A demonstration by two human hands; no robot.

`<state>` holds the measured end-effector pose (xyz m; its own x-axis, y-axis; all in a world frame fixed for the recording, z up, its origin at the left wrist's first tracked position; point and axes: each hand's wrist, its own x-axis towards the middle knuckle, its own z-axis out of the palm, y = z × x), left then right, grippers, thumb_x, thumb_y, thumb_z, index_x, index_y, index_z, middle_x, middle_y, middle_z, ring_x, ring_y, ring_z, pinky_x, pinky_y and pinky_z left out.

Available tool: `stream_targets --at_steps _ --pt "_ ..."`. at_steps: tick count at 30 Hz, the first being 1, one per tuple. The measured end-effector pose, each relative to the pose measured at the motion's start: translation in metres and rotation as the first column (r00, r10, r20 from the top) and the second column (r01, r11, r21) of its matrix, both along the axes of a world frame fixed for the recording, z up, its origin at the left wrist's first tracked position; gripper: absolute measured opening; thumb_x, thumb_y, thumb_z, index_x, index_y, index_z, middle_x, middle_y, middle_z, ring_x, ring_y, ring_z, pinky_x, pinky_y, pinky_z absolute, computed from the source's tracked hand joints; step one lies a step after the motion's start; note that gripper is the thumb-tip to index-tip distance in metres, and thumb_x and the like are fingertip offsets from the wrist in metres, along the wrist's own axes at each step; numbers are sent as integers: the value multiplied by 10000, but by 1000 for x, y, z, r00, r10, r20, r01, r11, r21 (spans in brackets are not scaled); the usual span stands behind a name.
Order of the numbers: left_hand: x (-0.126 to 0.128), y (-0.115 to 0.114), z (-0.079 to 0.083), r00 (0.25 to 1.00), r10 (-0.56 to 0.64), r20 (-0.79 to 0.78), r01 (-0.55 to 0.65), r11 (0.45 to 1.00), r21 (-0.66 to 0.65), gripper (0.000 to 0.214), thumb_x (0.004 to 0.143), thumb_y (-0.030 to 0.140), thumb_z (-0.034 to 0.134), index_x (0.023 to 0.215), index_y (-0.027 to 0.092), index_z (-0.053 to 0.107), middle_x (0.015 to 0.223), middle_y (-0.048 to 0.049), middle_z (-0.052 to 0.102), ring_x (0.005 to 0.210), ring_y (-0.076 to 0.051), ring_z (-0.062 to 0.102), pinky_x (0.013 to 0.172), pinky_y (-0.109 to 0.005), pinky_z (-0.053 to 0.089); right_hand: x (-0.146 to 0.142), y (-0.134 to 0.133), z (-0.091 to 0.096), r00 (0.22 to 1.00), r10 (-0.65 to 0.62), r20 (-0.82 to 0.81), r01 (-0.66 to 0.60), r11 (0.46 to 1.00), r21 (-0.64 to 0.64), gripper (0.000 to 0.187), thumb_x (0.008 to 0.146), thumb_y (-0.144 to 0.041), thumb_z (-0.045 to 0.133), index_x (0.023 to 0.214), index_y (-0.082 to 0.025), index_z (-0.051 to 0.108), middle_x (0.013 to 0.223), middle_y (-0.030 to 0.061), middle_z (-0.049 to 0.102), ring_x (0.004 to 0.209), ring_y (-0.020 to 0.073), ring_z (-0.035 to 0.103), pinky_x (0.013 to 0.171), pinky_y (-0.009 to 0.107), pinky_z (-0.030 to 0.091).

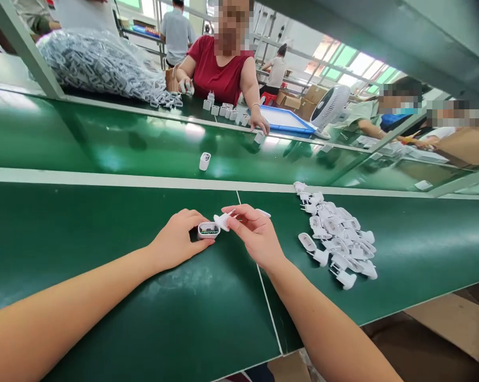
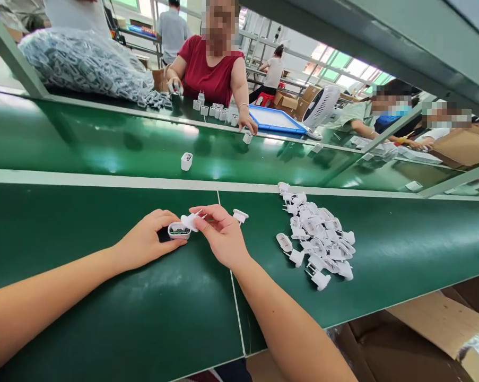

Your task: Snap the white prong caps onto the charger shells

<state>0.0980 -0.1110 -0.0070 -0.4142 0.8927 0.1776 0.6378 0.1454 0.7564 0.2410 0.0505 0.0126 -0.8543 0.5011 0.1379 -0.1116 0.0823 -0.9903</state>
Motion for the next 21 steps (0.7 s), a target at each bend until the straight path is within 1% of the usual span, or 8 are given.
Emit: stream_targets --at_steps 3,6,9,12,14,16,19,21 --pt "-3 -2 -1 999 -8 38 8 1000 14 349 843 497 764 1072 235 740 1081 -61 729 1033 -274 622 900 -428 524 -1 -9 0 999 -39 -9 40 968 250 218 889 -317 764 1106 -326 783 1057 14 717 911 167 659 916 373 564" --pt "-4 -3 -3 998 -12 67 11 1000 23 300 868 483 738 1034 233 756 1078 -61 736 1054 -277 618 919 -435 523 -4 -14 -1 999 -46 -19 50 889 456 185 909 -247 737 1076 -313 778 1025 12 743 900 172 678 901 368 574" --pt "-5 -3 -4 997 -16 82 13 999 33 295 863 473 746 1027 229 764 1083 -59 735 1066 -277 615 947 -445 516 -7 -16 -1 999 0 -48 30 777 628 156 950 -211 678 1051 -291 766 1009 21 751 915 179 696 860 354 584" --pt "-5 -2 -5 995 -18 97 14 999 40 300 854 478 752 1013 225 768 1079 -60 735 1070 -281 614 953 -450 513 -8 -15 -1 996 40 -85 41 629 776 181 986 -175 606 1083 -252 738 1013 49 744 942 189 693 833 347 584" --pt "-5 -2 -6 994 -15 106 10 999 46 300 847 479 756 1002 222 770 1079 -61 734 1077 -282 611 963 -454 508 -9 -15 0 996 44 -82 46 538 842 201 994 -141 567 1092 -225 720 1020 65 737 940 190 678 812 335 579" --pt "-5 -2 -7 994 -12 109 7 999 48 294 844 474 759 994 222 772 1069 -58 734 1066 -278 609 970 -458 501 -10 -16 1 997 35 -70 45 475 879 215 992 -112 543 1086 -212 708 1023 71 734 933 191 664 794 327 572" --pt "-5 -2 -8 993 -19 117 15 999 40 273 853 461 752 986 224 773 1040 -50 731 1026 -266 605 953 -458 496 -12 -18 1 997 31 -77 58 412 909 220 988 -87 522 1060 -202 695 1010 70 738 912 195 654 775 330 560" --pt "-5 -1 -9 992 -28 122 23 999 40 259 857 449 752 980 222 773 1026 -48 729 1013 -261 601 941 -452 495 -12 -21 -1 995 12 -97 85 392 916 211 990 -86 521 1048 -198 690 997 66 745 904 195 660 767 331 553"
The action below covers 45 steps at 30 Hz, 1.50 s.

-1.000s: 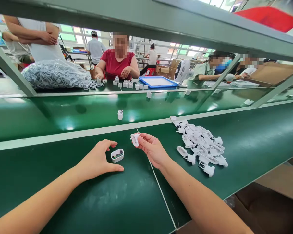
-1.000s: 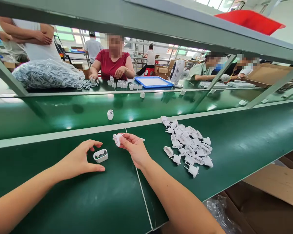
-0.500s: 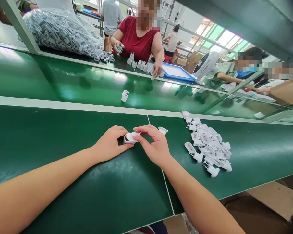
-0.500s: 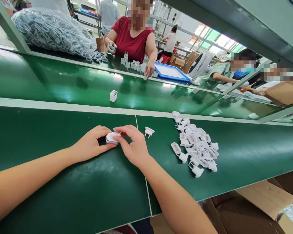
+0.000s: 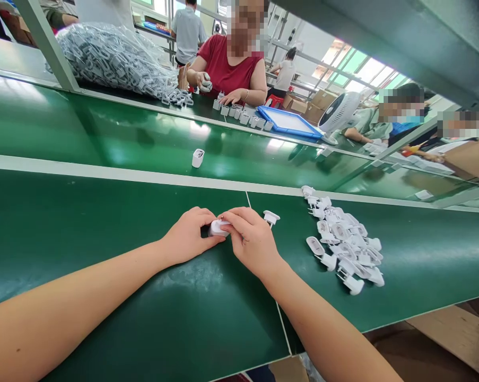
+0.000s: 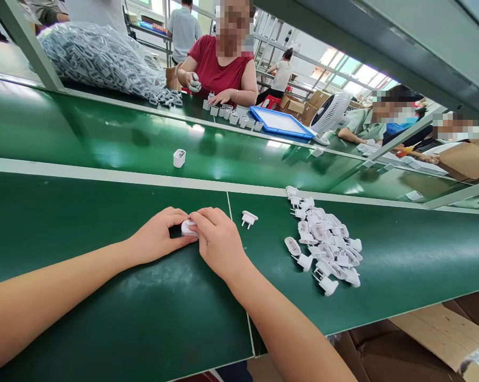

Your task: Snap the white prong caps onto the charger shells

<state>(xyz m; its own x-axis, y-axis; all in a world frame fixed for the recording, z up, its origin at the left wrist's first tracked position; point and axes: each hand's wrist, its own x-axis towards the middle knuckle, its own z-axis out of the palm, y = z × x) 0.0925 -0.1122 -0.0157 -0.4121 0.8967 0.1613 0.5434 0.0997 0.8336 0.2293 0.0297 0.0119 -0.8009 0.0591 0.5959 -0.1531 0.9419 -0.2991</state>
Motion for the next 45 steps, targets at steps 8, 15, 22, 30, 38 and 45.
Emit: stream_targets --at_steps 8,15,22,30,38,45 --pt "2 1 -2 1000 10 -17 -10 1000 11 217 863 411 761 986 233 775 1032 -36 732 1006 -252 587 916 -437 486 2 -9 -7 995 -85 -61 84 996 -8 203 988 -80 547 1028 -207 700 969 39 764 862 159 706 722 279 533" --pt "2 1 -5 999 29 -24 -28 999 16 161 876 388 761 964 254 763 1039 -14 732 1002 -242 588 892 -424 486 -1 -10 3 988 -121 -98 135 979 154 185 984 -97 558 922 -176 714 840 36 746 688 127 665 606 250 462" --pt "6 0 -1 999 30 -32 -28 998 61 268 878 355 755 1128 258 740 1068 -23 741 988 -238 621 901 -409 500 0 -8 0 991 -130 -38 133 986 99 219 1004 -154 537 1018 -210 749 847 16 732 697 130 657 603 246 460" --pt "-54 -4 12 886 437 -152 -433 899 63 352 880 469 701 1140 236 743 1136 -41 751 1036 -241 681 942 -336 526 24 42 17 795 -500 344 489 863 123 707 955 -521 657 1567 -253 425 1614 178 405 1395 397 493 1026 505 533" --pt "-205 -42 33 402 867 -294 -905 426 19 362 854 383 630 1109 135 699 1165 -216 708 1203 -460 605 1036 -603 419 23 85 5 541 -518 662 527 823 213 277 1033 -223 476 1257 -178 634 1215 159 594 1063 308 643 847 381 493" --pt "-198 -23 28 193 901 -388 -938 285 196 792 910 499 606 1540 93 349 1634 -283 305 1535 -466 217 1198 -647 221 9 82 0 698 -430 573 585 804 -109 191 1005 -249 477 1138 -184 597 1171 125 657 958 261 667 784 362 474"
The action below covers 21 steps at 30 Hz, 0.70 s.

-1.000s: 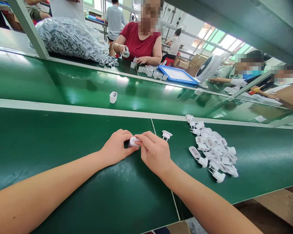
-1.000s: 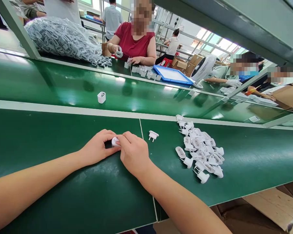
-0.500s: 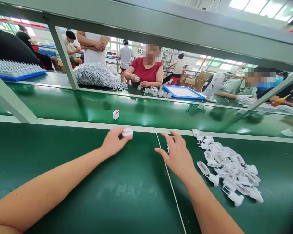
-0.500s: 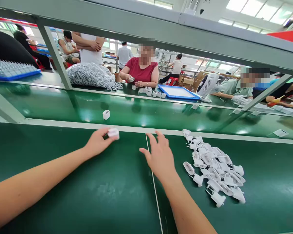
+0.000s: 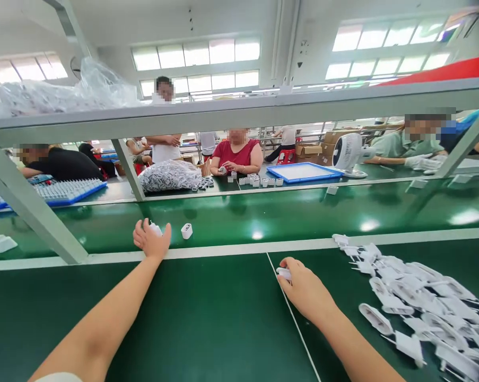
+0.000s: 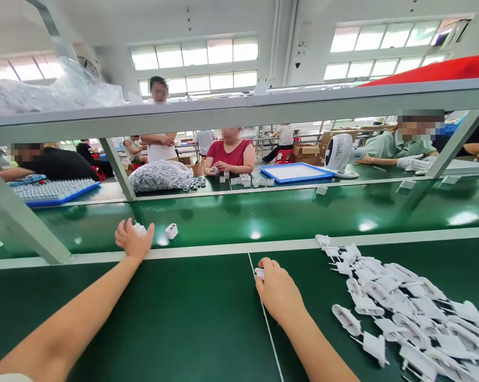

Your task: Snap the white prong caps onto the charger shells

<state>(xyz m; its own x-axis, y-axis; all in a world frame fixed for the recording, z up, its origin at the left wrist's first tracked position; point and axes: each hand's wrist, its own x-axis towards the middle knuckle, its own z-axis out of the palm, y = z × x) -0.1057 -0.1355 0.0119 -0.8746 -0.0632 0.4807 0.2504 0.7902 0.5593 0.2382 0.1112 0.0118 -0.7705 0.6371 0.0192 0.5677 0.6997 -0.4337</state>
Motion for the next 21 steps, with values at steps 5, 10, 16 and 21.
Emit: stream_targets --at_steps 5,10,16,21 --pt "-4 30 -14 942 -321 95 329 939 -101 648 873 516 729 1360 118 573 1376 -213 608 1333 -381 526 1133 -489 415 -1 -5 -2 982 39 -184 -64 989 -133 302 1022 -324 376 1076 -191 643 1061 125 719 1030 287 662 868 414 496" --pt "12 44 -13 844 -495 204 515 855 -56 333 988 359 636 1241 144 643 1246 -133 671 1173 -275 634 1061 -487 497 -4 -7 -14 916 51 -399 -168 950 -264 380 1024 -470 388 1094 -205 652 884 78 735 810 251 692 748 414 534" --pt "143 50 -17 570 -781 254 803 596 31 378 910 395 676 1245 220 681 1217 -85 709 1116 -262 671 996 -402 550 -11 -11 -13 832 -232 -505 -254 650 -716 324 891 -483 701 964 -170 660 862 51 743 602 128 629 581 295 579" --pt "229 35 -20 287 -918 273 943 321 89 276 932 336 663 1194 254 698 1053 -68 729 997 -255 657 938 -438 550 -4 -20 2 789 -361 -497 -355 393 -848 482 732 -448 910 1064 -146 733 872 48 753 741 123 710 752 271 642"
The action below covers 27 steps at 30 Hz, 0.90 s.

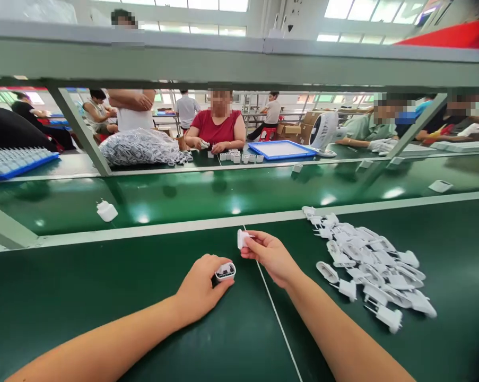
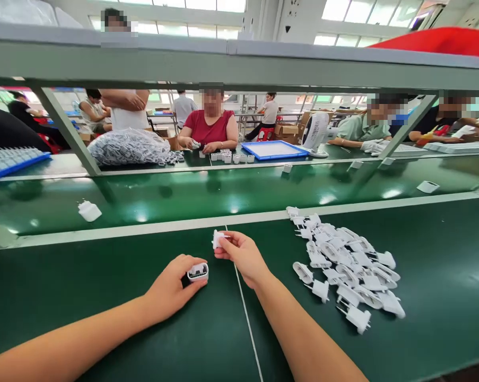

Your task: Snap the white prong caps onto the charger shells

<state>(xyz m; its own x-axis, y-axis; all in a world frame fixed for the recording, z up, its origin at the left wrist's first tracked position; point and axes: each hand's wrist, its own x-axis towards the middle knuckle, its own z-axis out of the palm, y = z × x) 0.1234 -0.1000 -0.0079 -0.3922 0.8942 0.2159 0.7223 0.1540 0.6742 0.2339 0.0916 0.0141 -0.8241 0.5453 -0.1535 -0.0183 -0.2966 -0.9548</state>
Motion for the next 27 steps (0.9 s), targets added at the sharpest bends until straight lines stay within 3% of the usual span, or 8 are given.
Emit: stream_targets --at_steps 4,7,10,12,14,17,21,27 --pt "3 -4 -6 994 4 112 -11 998 61 500 845 360 776 1305 236 624 1168 -95 698 1064 -270 650 960 -452 548 5 -8 10 991 108 -77 -120 978 -168 497 659 -390 970 1042 -156 755 840 13 740 715 91 696 742 225 634" --pt "-6 -3 -8 985 -19 173 12 999 36 360 857 403 764 1167 236 687 1113 -71 704 1028 -252 652 928 -424 548 6 -13 13 987 147 -61 -157 968 -198 477 663 -372 969 1036 -164 756 823 -5 725 681 79 672 730 227 628" --pt "-11 -2 -6 979 -76 189 68 996 49 247 892 408 722 1079 247 735 1086 -52 721 1034 -243 642 942 -414 529 9 -16 14 985 171 -24 -172 980 -97 449 698 -389 942 1049 -180 755 852 -4 718 702 91 662 747 264 617" --pt "-11 -2 -5 976 -79 202 68 996 59 262 874 420 740 1074 252 752 1088 -47 727 1042 -246 640 944 -410 525 12 -18 16 986 169 3 -168 978 125 379 742 -374 907 1046 -200 763 894 1 716 763 106 659 771 278 595" --pt "-11 -2 -4 975 -62 213 53 997 48 274 852 436 754 1055 252 765 1085 -48 731 1031 -251 642 920 -405 529 17 -22 19 986 164 35 -164 895 415 258 806 -324 846 1033 -222 778 929 5 715 836 124 654 812 293 573" --pt "-12 -2 -5 974 -53 220 48 998 28 283 840 467 751 1011 242 771 1074 -53 736 1020 -261 644 878 -400 537 22 -31 22 982 179 66 -173 696 697 156 890 -240 736 1037 -244 789 946 11 711 893 147 659 847 315 563" --pt "-13 -1 -7 969 -75 235 66 997 49 299 842 478 741 1017 237 768 1059 -51 738 1045 -270 644 898 -407 537 23 -40 16 979 180 91 -167 472 866 197 946 -172 657 1080 -251 777 998 28 729 927 164 676 843 329 559" --pt "-12 0 -8 964 -87 253 74 995 61 288 848 466 724 1011 232 760 1036 -47 736 1061 -273 638 912 -422 529 23 -47 13 979 174 102 -138 209 968 236 1000 -172 572 1154 -229 742 1048 62 732 968 195 655 838 360 548"
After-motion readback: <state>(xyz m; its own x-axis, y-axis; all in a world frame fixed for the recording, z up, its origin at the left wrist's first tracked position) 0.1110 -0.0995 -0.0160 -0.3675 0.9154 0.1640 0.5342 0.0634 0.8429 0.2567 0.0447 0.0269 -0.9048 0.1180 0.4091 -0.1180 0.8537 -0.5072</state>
